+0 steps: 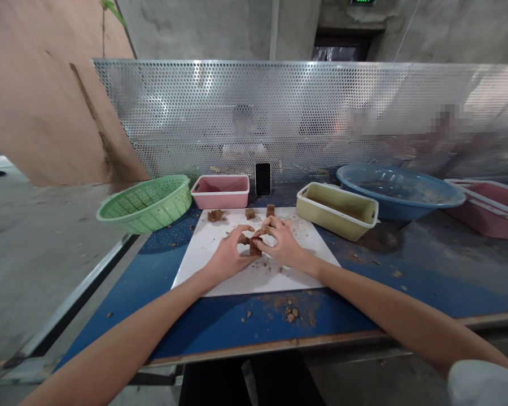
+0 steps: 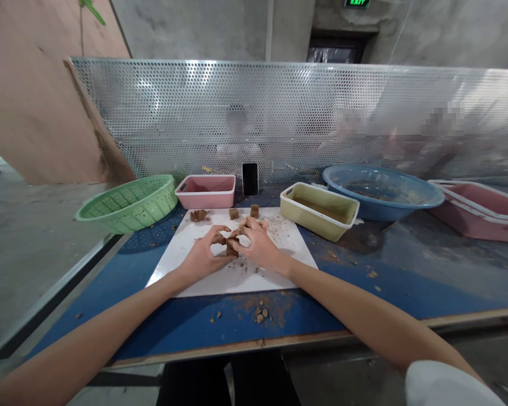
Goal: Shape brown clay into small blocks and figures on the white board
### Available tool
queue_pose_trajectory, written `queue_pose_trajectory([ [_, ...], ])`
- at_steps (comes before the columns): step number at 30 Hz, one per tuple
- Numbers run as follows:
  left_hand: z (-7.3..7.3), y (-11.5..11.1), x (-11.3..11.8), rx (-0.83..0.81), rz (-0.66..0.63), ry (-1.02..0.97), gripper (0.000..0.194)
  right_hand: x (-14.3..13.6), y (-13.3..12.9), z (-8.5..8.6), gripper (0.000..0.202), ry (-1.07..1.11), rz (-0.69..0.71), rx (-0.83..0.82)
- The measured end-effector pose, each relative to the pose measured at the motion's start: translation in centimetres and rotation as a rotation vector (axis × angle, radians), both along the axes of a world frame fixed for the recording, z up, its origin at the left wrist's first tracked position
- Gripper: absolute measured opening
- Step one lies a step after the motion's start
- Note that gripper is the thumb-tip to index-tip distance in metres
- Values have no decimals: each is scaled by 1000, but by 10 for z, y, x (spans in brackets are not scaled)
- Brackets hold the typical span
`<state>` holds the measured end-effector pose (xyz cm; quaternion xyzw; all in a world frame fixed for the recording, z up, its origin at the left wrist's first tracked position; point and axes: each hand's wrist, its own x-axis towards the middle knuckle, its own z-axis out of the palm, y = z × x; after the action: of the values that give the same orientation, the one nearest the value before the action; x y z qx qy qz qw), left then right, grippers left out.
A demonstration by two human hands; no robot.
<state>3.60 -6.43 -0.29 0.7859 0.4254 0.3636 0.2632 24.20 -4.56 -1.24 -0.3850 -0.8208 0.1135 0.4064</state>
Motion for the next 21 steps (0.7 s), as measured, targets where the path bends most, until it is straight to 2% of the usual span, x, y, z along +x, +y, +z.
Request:
queue_pose_trajectory([
  [4,3,-1,0,-31,-9,-30,63,6,-1,2,21,-20,8,52],
  [7,5,-3,2,-58,-6,-90,67,15,-1,7,30,-76,66,131],
  [11,5,-3,3,-63,34,-132,69,25,1,11,29,-210,170,236],
  [14,3,-2,2,-55,21,-120,71,29,3,12,24,-211,145,279],
  [16,3,-2,2,-53,14,-111,73,30,3,13,24,-202,126,285],
  [21,3,-2,1,-73,-20,-116,70,33,3,15,29,-284,196,259],
])
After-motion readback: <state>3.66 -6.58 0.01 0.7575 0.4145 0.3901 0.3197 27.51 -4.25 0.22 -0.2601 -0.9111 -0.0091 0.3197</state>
